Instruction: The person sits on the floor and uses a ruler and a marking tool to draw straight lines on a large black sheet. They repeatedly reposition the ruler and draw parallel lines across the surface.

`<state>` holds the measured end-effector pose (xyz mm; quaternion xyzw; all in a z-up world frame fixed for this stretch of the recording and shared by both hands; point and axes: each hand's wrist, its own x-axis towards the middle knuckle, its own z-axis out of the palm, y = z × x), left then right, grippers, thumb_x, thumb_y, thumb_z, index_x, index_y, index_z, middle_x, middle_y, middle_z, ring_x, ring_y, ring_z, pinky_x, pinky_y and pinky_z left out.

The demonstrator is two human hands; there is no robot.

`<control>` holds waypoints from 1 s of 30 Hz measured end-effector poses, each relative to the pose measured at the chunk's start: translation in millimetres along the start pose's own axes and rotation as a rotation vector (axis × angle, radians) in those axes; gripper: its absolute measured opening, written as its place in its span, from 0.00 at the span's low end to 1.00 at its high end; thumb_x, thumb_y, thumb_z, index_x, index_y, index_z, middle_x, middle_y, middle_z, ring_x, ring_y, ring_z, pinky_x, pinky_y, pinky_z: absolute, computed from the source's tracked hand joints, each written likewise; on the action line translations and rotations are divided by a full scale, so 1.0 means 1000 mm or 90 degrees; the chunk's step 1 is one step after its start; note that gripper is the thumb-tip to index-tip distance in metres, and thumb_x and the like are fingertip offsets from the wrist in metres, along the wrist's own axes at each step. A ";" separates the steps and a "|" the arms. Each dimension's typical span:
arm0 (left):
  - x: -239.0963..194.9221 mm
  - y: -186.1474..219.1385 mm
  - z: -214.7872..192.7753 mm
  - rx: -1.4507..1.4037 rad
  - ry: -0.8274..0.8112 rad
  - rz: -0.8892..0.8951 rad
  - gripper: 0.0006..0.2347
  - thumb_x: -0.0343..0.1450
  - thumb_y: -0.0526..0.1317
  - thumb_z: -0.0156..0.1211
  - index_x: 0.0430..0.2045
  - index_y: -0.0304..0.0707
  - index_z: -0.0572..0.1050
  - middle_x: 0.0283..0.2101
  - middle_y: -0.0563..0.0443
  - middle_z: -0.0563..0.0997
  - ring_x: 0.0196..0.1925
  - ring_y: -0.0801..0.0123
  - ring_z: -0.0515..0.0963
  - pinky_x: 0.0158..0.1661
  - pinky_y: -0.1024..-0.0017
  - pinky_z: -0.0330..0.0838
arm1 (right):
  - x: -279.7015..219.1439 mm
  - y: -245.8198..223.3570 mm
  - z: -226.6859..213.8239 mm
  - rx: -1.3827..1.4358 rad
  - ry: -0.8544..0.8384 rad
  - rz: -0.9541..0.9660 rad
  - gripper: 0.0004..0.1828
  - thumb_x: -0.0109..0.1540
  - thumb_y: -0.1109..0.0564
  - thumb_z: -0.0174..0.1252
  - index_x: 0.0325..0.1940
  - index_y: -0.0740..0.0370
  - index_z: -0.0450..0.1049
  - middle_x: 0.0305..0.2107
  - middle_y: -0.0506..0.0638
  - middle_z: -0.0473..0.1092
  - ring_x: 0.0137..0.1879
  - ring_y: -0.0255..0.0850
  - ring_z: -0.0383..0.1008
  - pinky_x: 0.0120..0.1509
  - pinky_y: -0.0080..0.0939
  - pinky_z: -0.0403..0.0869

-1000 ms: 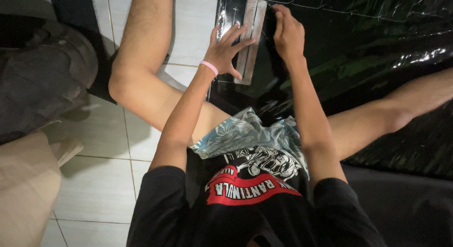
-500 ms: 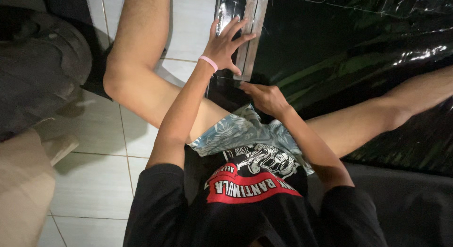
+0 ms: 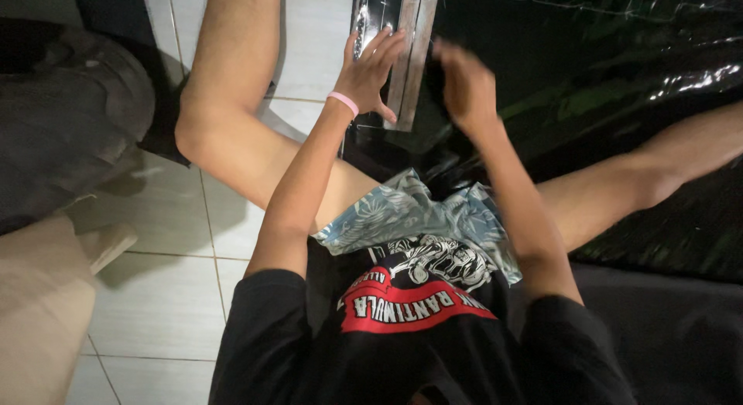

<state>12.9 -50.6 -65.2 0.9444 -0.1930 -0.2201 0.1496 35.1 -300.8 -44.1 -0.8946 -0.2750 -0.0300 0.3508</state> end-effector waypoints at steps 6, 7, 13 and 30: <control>0.003 0.007 -0.008 0.010 -0.055 -0.048 0.66 0.42 0.68 0.79 0.72 0.46 0.41 0.77 0.56 0.51 0.79 0.61 0.45 0.72 0.36 0.33 | 0.013 -0.002 0.014 -0.219 -0.226 -0.112 0.14 0.61 0.64 0.59 0.51 0.62 0.76 0.34 0.52 0.76 0.35 0.45 0.79 0.35 0.42 0.78; 0.002 0.007 -0.008 0.012 -0.048 -0.041 0.66 0.42 0.68 0.79 0.72 0.46 0.41 0.77 0.56 0.51 0.80 0.61 0.45 0.73 0.36 0.33 | -0.004 -0.013 0.009 -0.126 -0.241 -0.159 0.16 0.59 0.63 0.59 0.51 0.60 0.77 0.36 0.51 0.77 0.38 0.46 0.80 0.39 0.44 0.79; 0.001 0.000 -0.003 0.014 -0.031 -0.005 0.64 0.43 0.69 0.78 0.73 0.59 0.41 0.79 0.56 0.48 0.80 0.59 0.45 0.73 0.36 0.33 | -0.057 -0.043 -0.010 0.157 -0.210 -0.064 0.22 0.61 0.69 0.51 0.59 0.66 0.75 0.53 0.59 0.76 0.51 0.52 0.81 0.50 0.47 0.80; 0.027 0.042 0.015 0.060 -0.019 0.039 0.58 0.45 0.77 0.70 0.73 0.78 0.46 0.79 0.59 0.44 0.80 0.58 0.45 0.71 0.32 0.36 | -0.067 -0.014 -0.058 0.232 0.009 0.306 0.12 0.74 0.62 0.47 0.56 0.66 0.75 0.44 0.61 0.79 0.51 0.52 0.82 0.55 0.44 0.79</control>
